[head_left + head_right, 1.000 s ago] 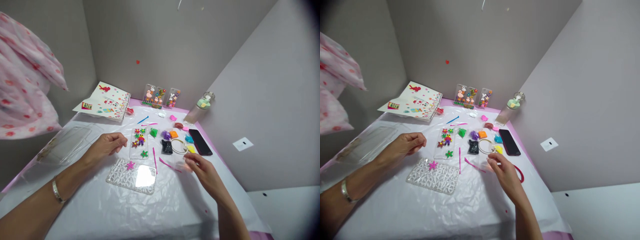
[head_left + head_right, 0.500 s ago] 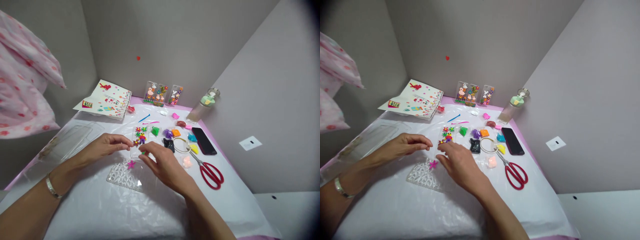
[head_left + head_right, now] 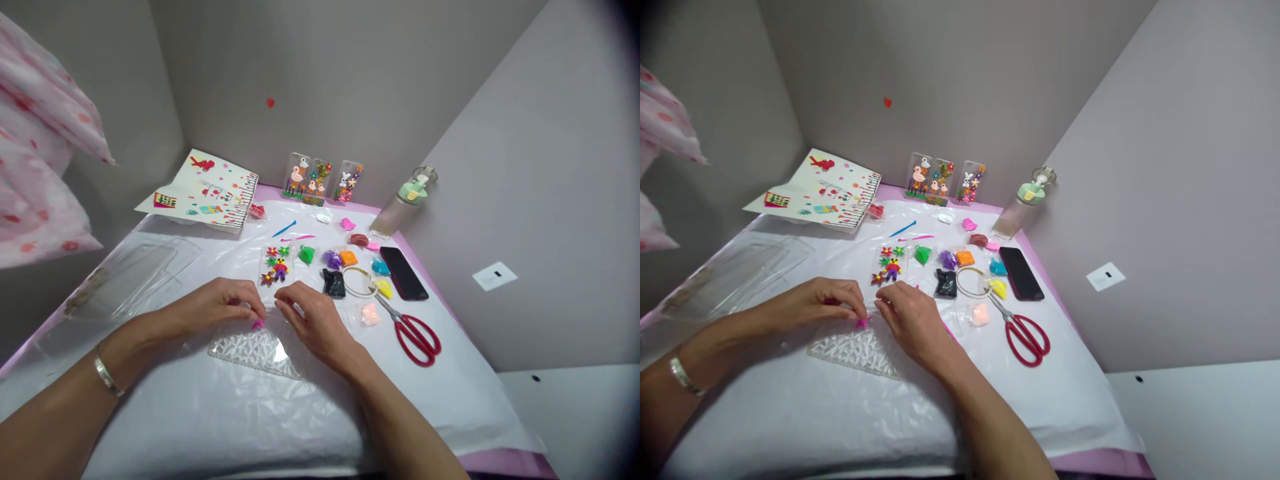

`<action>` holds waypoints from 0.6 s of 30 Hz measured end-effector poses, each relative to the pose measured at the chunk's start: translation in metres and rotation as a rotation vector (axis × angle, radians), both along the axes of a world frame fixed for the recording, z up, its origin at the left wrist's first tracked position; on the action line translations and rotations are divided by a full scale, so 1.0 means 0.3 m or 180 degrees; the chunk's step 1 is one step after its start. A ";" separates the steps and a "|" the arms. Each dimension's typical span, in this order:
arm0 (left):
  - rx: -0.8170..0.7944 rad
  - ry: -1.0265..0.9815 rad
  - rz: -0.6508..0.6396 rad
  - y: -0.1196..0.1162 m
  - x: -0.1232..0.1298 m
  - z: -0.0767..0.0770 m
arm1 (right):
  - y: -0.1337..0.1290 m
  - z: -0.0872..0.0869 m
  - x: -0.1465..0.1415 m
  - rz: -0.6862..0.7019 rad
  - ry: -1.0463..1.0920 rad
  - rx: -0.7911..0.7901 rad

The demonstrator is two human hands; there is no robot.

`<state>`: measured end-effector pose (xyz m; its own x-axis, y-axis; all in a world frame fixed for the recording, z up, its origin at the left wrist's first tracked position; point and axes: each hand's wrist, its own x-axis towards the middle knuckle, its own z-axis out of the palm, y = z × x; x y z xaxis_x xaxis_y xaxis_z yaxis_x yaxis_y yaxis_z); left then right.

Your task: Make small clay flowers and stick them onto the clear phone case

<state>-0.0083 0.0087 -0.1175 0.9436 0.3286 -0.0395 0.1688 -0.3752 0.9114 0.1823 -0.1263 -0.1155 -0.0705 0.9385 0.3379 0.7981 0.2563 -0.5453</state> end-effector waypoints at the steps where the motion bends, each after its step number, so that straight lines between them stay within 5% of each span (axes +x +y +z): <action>1: 0.0012 0.0035 -0.0007 0.000 0.000 -0.006 | 0.001 -0.001 0.001 -0.0003 -0.0008 -0.0010; 18: 0.0185 0.0476 0.0205 -0.008 0.003 -0.032 | 0.004 -0.011 0.004 0.0014 -0.0292 -0.0073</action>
